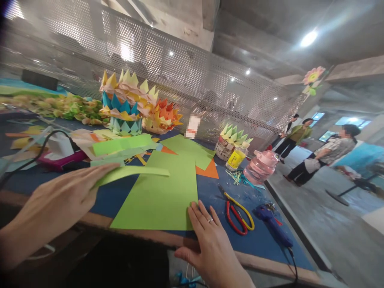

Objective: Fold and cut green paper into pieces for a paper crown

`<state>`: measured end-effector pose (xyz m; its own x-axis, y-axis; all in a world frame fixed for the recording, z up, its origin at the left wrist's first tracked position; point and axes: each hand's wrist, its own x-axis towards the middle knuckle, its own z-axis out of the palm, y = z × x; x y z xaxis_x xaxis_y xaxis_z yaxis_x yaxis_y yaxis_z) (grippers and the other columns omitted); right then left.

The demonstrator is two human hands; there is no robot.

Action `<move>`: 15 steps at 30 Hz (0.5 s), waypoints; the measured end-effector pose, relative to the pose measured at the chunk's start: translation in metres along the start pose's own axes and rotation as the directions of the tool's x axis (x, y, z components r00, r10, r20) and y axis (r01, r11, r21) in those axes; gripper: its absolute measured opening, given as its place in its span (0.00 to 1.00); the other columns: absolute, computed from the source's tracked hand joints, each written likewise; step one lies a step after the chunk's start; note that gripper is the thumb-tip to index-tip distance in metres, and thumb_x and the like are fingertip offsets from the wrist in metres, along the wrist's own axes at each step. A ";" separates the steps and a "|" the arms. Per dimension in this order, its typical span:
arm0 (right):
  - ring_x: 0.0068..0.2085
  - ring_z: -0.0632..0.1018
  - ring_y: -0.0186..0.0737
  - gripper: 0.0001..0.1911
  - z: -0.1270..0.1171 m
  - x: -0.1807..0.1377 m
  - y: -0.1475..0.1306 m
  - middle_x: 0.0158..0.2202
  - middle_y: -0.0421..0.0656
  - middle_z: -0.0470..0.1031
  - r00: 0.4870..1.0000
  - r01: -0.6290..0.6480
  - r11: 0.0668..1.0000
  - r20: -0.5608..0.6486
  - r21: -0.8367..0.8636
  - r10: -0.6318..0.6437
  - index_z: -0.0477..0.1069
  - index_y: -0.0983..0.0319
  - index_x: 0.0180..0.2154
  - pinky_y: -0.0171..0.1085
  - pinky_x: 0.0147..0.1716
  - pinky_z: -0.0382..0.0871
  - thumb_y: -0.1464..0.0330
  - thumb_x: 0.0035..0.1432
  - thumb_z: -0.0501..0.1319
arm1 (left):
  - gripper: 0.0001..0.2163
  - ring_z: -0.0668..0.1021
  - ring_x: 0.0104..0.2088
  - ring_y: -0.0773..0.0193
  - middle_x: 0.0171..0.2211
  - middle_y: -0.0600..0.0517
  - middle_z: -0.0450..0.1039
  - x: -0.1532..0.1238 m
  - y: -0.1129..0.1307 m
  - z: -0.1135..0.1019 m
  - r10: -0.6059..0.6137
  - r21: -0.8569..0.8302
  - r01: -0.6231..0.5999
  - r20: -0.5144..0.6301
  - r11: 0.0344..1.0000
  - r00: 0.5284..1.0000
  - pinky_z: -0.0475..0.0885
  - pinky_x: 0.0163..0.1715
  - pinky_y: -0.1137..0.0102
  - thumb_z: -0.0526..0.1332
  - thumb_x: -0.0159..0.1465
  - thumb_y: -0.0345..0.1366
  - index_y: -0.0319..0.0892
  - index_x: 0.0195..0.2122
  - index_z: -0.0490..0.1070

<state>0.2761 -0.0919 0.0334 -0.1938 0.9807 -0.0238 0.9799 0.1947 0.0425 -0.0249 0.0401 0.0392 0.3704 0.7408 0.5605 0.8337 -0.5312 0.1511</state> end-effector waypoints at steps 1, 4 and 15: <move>0.66 0.54 0.56 0.43 0.002 -0.001 0.001 0.66 0.49 0.53 0.999 0.021 1.000 -0.033 -0.017 -0.021 0.52 0.66 0.65 0.59 0.61 0.54 0.48 0.56 0.59 | 0.24 0.78 0.47 0.48 0.52 0.41 0.74 0.006 0.001 -0.001 -0.053 0.069 0.052 0.020 0.996 0.998 0.73 0.45 0.54 0.44 0.61 0.25 0.36 0.57 0.64; 0.64 0.61 0.55 0.34 0.003 -0.005 0.005 0.62 0.50 0.61 0.984 0.094 0.994 -0.144 -0.062 -0.102 0.59 0.67 0.62 0.57 0.58 0.62 0.53 0.61 0.56 | 0.24 0.79 0.46 0.49 0.52 0.38 0.73 0.018 0.004 0.008 -0.170 0.207 0.143 0.118 0.968 0.978 0.72 0.45 0.58 0.44 0.62 0.23 0.30 0.58 0.63; 0.54 0.74 0.47 0.16 -0.006 -0.009 0.035 0.51 0.47 0.76 0.898 0.215 0.970 -0.369 -0.112 -0.241 0.70 0.62 0.51 0.47 0.49 0.75 0.69 0.61 0.58 | 0.26 0.69 0.58 0.48 0.61 0.42 0.63 -0.013 -0.008 0.044 0.172 -0.124 -0.157 0.120 0.980 0.978 0.65 0.56 0.54 0.54 0.65 0.46 0.37 0.61 0.61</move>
<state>0.3123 -0.0943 0.0409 -0.4275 0.8388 0.3370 0.9039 0.4011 0.1484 -0.0179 0.0529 -0.0050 0.5547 0.6825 0.4759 0.7078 -0.6878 0.1614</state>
